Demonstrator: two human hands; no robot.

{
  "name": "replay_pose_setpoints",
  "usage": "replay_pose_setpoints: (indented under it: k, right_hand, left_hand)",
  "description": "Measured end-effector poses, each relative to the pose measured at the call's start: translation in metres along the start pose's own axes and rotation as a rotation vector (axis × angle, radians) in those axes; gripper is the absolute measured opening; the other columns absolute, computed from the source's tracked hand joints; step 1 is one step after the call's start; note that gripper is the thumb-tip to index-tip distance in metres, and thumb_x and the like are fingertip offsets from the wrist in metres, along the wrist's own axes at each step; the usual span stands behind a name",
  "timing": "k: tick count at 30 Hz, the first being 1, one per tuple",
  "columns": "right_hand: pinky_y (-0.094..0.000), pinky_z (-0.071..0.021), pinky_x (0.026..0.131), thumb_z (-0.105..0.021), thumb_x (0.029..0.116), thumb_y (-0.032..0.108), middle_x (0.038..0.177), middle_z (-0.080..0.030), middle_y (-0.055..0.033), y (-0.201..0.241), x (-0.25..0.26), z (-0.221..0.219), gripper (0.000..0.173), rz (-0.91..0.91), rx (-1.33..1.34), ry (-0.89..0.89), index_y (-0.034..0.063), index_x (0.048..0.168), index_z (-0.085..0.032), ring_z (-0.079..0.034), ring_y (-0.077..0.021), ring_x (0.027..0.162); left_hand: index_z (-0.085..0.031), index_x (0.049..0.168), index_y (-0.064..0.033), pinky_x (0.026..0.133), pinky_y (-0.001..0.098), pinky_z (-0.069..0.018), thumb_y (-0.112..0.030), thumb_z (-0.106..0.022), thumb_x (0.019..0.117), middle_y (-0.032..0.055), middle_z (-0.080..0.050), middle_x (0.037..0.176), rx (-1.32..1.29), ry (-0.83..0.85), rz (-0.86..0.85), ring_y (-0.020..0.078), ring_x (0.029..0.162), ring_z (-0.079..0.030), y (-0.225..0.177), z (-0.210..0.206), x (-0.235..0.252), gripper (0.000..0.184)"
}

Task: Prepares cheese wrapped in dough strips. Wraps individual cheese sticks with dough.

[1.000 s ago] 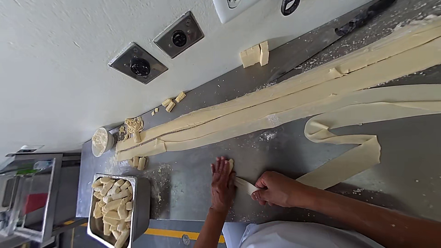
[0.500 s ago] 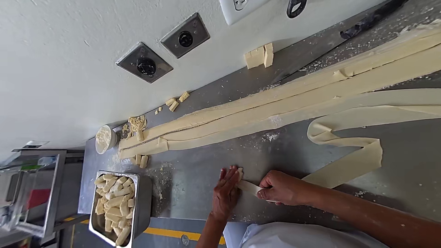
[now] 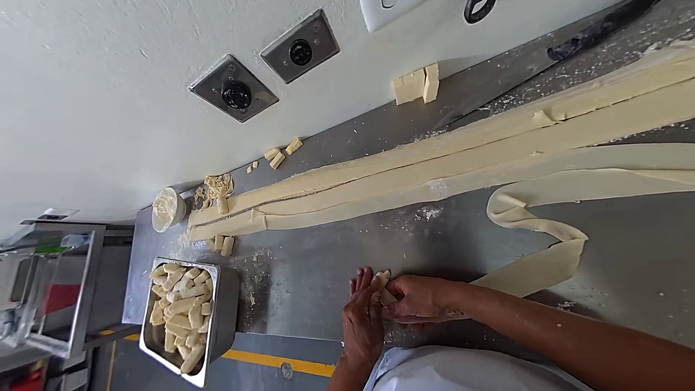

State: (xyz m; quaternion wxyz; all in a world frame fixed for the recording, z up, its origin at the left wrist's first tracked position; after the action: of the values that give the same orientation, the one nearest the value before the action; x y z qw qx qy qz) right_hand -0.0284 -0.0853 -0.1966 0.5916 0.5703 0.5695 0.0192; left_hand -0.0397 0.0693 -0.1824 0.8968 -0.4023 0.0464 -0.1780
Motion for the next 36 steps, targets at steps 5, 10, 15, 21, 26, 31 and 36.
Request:
replay_pose_setpoints:
  k: [5, 10, 15, 21, 26, 31, 36]
  right_hand:
    - [-0.0523, -0.0486, 0.089, -0.055, 0.107, 0.036, 0.103, -0.064, -0.0249, 0.027, -0.013, 0.005, 0.046, 0.159, -0.406, -0.197, -0.0087, 0.115, -0.063, -0.064, -0.0359, 0.095]
    - [-0.0509, -0.0473, 0.09, -0.057, 0.1065, 0.033, 0.105, -0.062, -0.0237, 0.066, -0.024, 0.006, 0.042, 0.228, -0.604, -0.175, -0.008, 0.11, -0.065, -0.061, -0.0356, 0.1]
    - [-0.0266, -0.0367, 0.059, -0.051, 0.1092, 0.029, 0.075, -0.05, -0.0022, 0.077, -0.023, 0.022, 0.035, 0.208, -0.416, -0.036, -0.0016, 0.1, -0.065, -0.042, -0.0074, 0.062]
    - [-0.0406, -0.0483, 0.087, -0.053, 0.1081, 0.017, 0.104, -0.069, -0.0141, 0.107, 0.025, 0.038, 0.026, 0.287, -0.716, -0.082, -0.0002, 0.117, -0.071, -0.063, -0.0211, 0.094]
    - [-0.0537, -0.0404, 0.11, -0.08, 0.0906, 0.023, 0.139, -0.056, -0.0221, 0.135, 0.029, 0.038, 0.066, 0.423, -1.011, -0.379, 0.0002, 0.146, -0.053, -0.05, -0.0401, 0.133]
    - [-0.0526, -0.0279, 0.122, -0.091, 0.0764, 0.024, 0.159, -0.039, -0.0242, 0.133, -0.005, -0.026, 0.116, 0.713, -0.877, -0.202, 0.0054, 0.164, -0.017, -0.036, -0.0382, 0.148]
    - [-0.0417, -0.0417, 0.116, -0.081, 0.0789, 0.004, 0.139, -0.06, -0.0234, 0.118, -0.007, -0.035, 0.096, 0.937, -0.733, -0.465, -0.0052, 0.158, -0.028, -0.057, -0.035, 0.131]
  left_hand:
    - [-0.06, 0.123, 0.0164, 0.091, 0.0295, -0.0596, 0.01, -0.067, 0.0865, 0.0193, -0.073, 0.113, -0.556, -0.035, 0.56, 0.0162, 0.101, -0.073, -0.012, 0.031, 0.019, 0.038]
    - [-0.055, 0.131, 0.0123, 0.092, 0.03, -0.0588, 0.007, -0.066, 0.0871, 0.0106, -0.073, 0.112, -0.751, 0.275, 0.634, 0.0134, 0.099, -0.072, -0.021, 0.055, 0.04, 0.046]
    - [-0.053, 0.129, 0.0103, 0.086, 0.0326, -0.06, 0.002, -0.062, 0.0917, 0.0088, -0.072, 0.105, -0.741, 0.144, 0.663, 0.0156, 0.092, -0.072, -0.003, 0.083, 0.033, 0.039]
    - [-0.046, 0.137, 0.0045, 0.086, 0.0324, -0.0599, -0.002, -0.043, 0.0997, 0.0056, -0.068, 0.1, -1.159, -0.042, 0.664, 0.0157, 0.088, -0.07, 0.012, 0.118, 0.024, 0.038]
    - [-0.046, 0.137, 0.0027, 0.085, 0.0323, -0.0604, -0.003, -0.046, 0.0975, 0.0057, -0.069, 0.101, -1.357, -0.032, 0.62, 0.0165, 0.089, -0.071, 0.004, 0.103, 0.026, 0.04]
    - [-0.059, 0.109, -0.0048, 0.083, 0.0308, -0.061, 0.002, -0.043, 0.0983, 0.0045, -0.075, 0.093, -1.351, -0.047, 0.605, 0.013, 0.085, -0.074, -0.011, 0.089, 0.025, 0.02]
    - [-0.057, 0.121, -0.0067, 0.079, 0.0332, -0.0612, -0.037, -0.017, 0.1052, 0.0044, -0.075, 0.096, -1.43, -0.015, 0.599, 0.0157, 0.089, -0.074, -0.02, 0.081, 0.033, 0.052]
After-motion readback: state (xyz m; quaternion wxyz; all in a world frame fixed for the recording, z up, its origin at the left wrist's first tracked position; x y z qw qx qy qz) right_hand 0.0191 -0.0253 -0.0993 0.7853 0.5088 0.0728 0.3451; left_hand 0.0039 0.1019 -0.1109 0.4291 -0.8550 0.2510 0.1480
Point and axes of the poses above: each hand's wrist, its own x-axis towards the middle knuckle, its own z-axis out of the back of the hand, y = z × x, the point moved 4 cm from there along x, towards the middle knuckle
